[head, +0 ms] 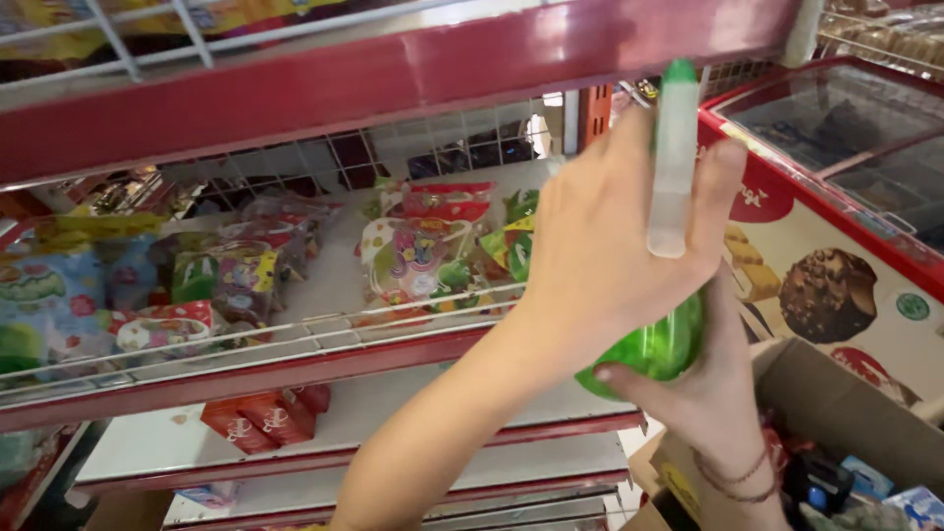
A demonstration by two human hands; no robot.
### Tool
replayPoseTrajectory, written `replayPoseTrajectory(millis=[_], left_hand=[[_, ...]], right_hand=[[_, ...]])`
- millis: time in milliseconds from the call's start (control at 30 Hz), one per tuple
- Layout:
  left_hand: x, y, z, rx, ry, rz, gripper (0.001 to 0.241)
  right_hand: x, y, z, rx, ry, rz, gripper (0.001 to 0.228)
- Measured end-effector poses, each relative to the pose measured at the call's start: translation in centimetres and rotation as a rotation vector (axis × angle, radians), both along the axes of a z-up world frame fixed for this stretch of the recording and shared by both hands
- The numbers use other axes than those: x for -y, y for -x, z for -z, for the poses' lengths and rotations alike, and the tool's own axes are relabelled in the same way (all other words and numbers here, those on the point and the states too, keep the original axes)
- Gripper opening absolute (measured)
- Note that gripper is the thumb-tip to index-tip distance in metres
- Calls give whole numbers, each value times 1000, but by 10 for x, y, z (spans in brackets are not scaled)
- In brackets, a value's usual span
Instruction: The person cleans the front edge of a refrigerated display case in a store. They spray a cleaning solution from a green bottle onto the shelf edge and wipe it with a cloth. The person repeats this process along the length of the shelf.
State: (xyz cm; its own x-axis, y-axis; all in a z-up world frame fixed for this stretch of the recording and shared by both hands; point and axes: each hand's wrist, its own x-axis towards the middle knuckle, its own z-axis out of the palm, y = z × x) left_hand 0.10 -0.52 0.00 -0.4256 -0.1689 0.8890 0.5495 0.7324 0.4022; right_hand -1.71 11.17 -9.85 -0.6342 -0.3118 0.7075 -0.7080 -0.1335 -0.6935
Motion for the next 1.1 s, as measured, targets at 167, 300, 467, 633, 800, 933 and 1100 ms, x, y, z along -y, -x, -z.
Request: replayPoseTrajectory(millis=[167, 300, 467, 633, 800, 933, 1100], left_hand=[[22, -21, 5, 88, -50, 76, 38], [50, -45, 4, 35, -4, 10, 38], [102, -86, -1, 39, -8, -12, 33], [167, -133, -4, 37, 22, -108, 33], [234, -185, -8, 76, 18, -181, 35], [288, -223, -10, 74, 13, -215, 35], [350, -264, -10, -7, -8, -203, 35]], right_hand=[[24, -15, 13, 76, -17, -9, 102], [55, -34, 9, 32, 3, -39, 97], [106, -74, 1, 61, 21, -80, 94], [171, -117, -2, 72, -18, -107, 91], [240, -163, -4, 60, -29, -140, 92], [289, -200, -8, 83, -71, -179, 93], [353, -237, -13, 42, -95, -152, 93]])
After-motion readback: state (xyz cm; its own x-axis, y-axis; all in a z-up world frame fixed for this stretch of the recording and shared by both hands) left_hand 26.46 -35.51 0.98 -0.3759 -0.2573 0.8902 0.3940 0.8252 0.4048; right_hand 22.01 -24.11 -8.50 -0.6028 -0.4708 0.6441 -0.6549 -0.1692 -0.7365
